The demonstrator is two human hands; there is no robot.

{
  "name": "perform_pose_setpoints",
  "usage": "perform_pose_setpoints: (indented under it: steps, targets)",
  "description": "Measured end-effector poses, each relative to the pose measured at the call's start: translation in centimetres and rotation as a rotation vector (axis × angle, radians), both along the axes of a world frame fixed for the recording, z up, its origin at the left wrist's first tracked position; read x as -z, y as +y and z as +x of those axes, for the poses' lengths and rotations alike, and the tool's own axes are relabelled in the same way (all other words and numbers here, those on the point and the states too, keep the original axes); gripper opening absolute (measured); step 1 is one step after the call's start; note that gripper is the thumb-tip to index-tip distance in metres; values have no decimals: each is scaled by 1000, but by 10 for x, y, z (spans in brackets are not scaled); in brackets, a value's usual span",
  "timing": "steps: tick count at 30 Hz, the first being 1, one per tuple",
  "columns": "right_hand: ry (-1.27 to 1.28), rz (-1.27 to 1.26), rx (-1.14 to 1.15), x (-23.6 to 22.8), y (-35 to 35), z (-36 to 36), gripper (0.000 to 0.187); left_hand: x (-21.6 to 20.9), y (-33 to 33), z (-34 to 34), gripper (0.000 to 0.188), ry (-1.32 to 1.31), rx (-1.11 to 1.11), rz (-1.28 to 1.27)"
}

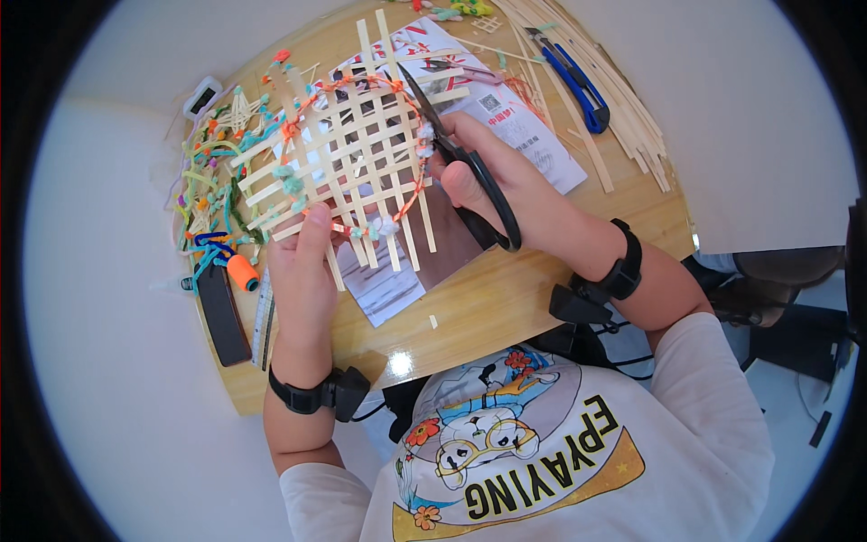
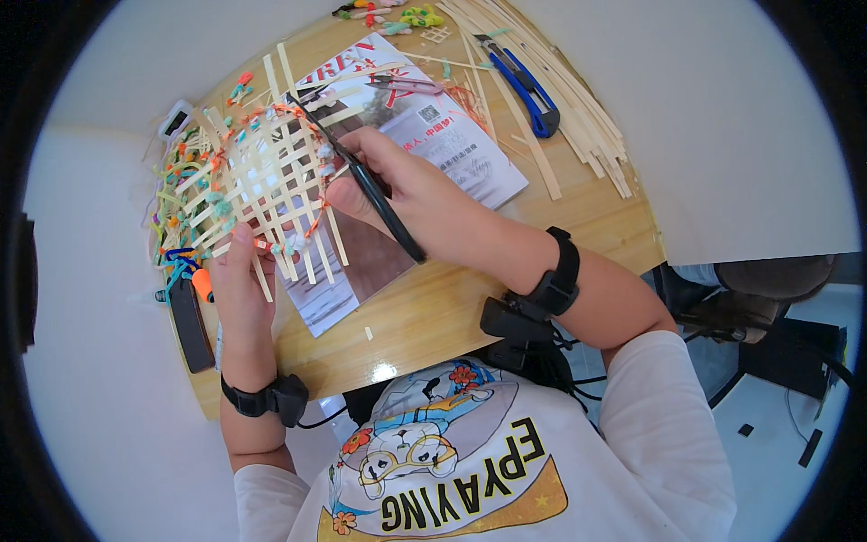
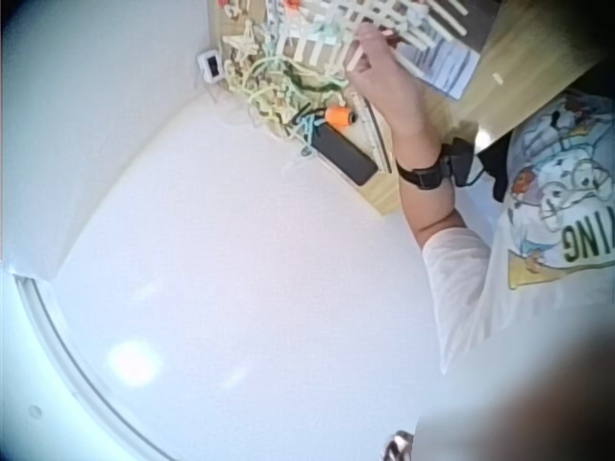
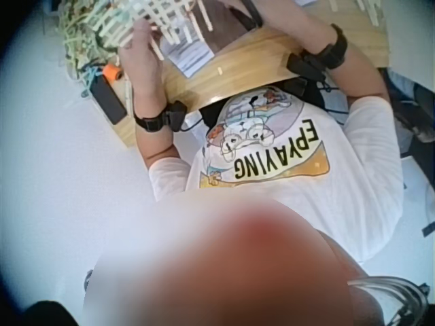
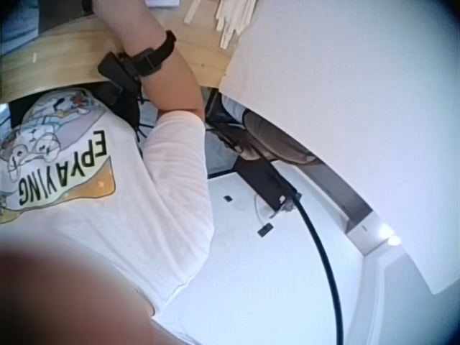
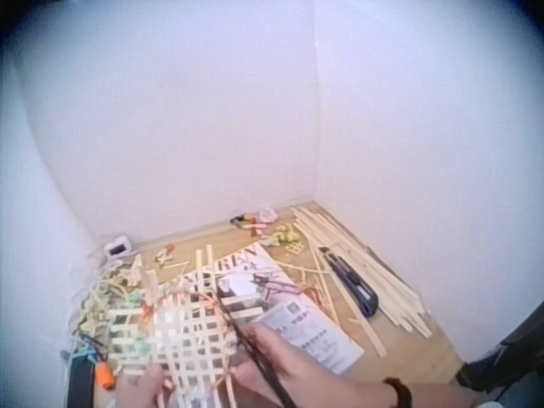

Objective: Weaving bamboo strips into a circular pattern and trimming the excess with scissors and tweezers.

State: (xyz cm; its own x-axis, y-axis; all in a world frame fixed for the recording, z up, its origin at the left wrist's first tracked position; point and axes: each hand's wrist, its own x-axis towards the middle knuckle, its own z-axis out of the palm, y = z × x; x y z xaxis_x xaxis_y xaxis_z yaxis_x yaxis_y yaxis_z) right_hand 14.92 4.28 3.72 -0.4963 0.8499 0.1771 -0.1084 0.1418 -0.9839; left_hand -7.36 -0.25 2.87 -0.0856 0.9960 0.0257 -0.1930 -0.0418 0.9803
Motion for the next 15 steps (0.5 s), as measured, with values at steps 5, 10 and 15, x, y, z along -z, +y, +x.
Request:
perform_pose_setpoints:
  steps: [5, 10, 15]
  targets:
    - [10, -25, -19, 0, 0, -1, 70, 1, 3, 5, 40, 19, -35, 10]
    - [24, 34, 5, 3, 1, 1, 67, -2, 3, 6, 39, 62, -20, 50]
    - [-26, 46, 72, 4, 0, 0, 61, -3, 2, 3, 36, 66, -44, 23]
